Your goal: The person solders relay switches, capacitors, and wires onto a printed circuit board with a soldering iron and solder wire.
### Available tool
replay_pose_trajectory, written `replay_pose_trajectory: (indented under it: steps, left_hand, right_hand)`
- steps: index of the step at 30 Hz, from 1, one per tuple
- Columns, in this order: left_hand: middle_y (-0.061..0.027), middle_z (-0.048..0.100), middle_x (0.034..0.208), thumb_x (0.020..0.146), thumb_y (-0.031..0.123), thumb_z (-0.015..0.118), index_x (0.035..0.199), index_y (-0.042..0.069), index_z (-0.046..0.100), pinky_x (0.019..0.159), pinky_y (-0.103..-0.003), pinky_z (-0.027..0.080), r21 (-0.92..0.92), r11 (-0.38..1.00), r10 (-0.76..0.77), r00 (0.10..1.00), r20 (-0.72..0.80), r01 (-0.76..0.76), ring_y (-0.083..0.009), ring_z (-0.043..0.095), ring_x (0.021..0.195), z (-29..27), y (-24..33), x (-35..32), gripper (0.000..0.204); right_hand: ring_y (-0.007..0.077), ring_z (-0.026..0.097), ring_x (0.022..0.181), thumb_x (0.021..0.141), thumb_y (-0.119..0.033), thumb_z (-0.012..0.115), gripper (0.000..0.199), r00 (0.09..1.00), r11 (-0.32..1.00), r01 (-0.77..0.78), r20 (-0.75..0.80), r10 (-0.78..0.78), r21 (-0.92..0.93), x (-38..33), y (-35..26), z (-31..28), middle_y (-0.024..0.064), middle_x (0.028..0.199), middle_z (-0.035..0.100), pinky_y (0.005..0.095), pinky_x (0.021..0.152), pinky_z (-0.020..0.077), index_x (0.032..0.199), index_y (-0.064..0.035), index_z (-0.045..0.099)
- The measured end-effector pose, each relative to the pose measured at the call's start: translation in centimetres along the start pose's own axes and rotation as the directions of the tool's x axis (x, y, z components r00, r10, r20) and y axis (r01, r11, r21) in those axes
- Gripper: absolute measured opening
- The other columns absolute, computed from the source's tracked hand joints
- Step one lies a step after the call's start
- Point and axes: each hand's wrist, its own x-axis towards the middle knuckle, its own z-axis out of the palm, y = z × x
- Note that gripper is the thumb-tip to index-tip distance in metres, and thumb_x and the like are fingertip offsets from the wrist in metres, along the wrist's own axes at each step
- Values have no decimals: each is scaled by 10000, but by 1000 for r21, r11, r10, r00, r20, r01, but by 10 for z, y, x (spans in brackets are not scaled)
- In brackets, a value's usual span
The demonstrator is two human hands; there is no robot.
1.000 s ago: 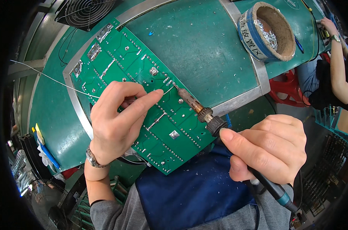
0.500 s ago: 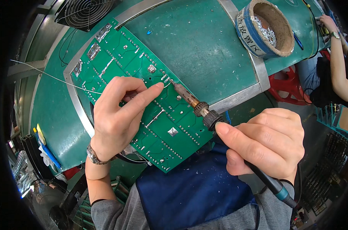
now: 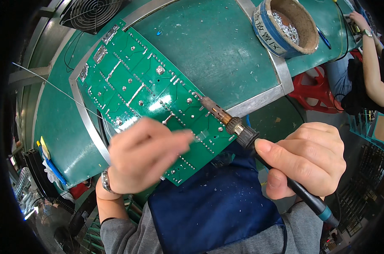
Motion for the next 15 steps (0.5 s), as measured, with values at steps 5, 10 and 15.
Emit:
replay_pose_trajectory:
  steps: [5,10,15]
  left_hand:
    - [-29,544,757,686,-15,739,904,50,699,462,-283,427,226,973,8,978,-208,40,-147,545,565,6,-19,10,231]
    - [-46,545,808,723,-62,739,986,63,726,521,-267,423,238,966,-62,985,-160,100,-129,543,622,7,-15,9,292]
    - [-39,542,804,664,-14,734,960,57,713,484,-278,439,279,958,-13,981,-191,67,-148,537,607,11,-18,10,305]
  right_hand:
    - [138,532,427,782,-109,644,193,1000,1000,-16,-24,16,16,-4,0,5,37,561,563,233,389,385,881,44,706]
    - [137,540,449,800,-122,664,198,998,1000,-27,54,27,10,-2,0,6,31,584,567,230,405,400,908,37,714]
    - [122,525,446,812,-137,668,203,998,999,27,65,-24,-47,0,-5,8,22,585,556,228,390,395,890,43,721]
